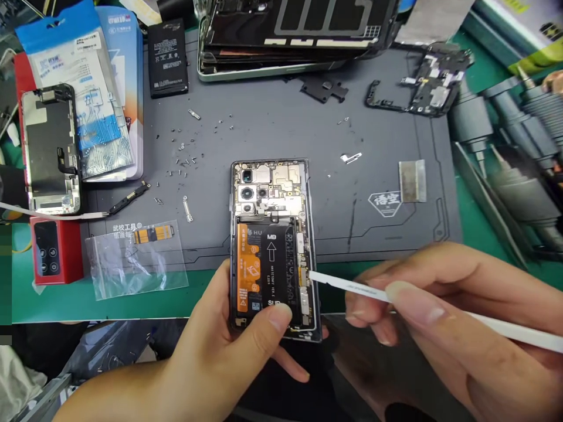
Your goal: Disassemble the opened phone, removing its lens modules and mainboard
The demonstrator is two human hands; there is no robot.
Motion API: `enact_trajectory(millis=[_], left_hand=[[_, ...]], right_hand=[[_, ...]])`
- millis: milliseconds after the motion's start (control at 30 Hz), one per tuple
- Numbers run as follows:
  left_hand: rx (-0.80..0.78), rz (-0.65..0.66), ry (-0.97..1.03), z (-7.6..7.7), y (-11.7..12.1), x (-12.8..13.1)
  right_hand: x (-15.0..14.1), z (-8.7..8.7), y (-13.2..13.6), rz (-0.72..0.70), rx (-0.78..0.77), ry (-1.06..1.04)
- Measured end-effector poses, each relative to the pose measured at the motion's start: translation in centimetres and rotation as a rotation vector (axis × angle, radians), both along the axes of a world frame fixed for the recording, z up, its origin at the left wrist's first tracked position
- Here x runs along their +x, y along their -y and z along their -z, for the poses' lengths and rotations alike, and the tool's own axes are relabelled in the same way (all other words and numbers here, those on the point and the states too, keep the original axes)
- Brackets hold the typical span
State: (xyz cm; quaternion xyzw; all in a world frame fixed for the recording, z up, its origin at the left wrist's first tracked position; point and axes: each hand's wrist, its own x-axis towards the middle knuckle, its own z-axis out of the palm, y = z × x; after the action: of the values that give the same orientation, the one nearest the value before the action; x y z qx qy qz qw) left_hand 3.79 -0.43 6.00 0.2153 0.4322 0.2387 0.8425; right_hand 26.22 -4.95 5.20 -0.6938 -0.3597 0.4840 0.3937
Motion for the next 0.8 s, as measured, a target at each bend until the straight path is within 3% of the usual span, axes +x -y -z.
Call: enact_trajectory(millis=[400, 567, 733, 800], left_hand=[[0.039, 0.007, -0.010, -0.1, -0.1, 0.1], [0.036, 0.016, -0.048, -0.2, -0.4, 0.2], [0.049, 0.012, -0.066, -0.1, -0.3, 0.2], [0.046, 0.005, -0.067, 0.0, -0.2, 0.2]], right_hand=[[0.1, 1.1, 0.2, -0.031, -0.044, -0.185], [0.4, 1.1, -0.3, -0.067, -0.045, -0.065], [0.5, 1.0, -1.0, 0.069, -0.057, 0.039], [0.4, 1.1, -1.6, 0.059, -0.072, 0.014]])
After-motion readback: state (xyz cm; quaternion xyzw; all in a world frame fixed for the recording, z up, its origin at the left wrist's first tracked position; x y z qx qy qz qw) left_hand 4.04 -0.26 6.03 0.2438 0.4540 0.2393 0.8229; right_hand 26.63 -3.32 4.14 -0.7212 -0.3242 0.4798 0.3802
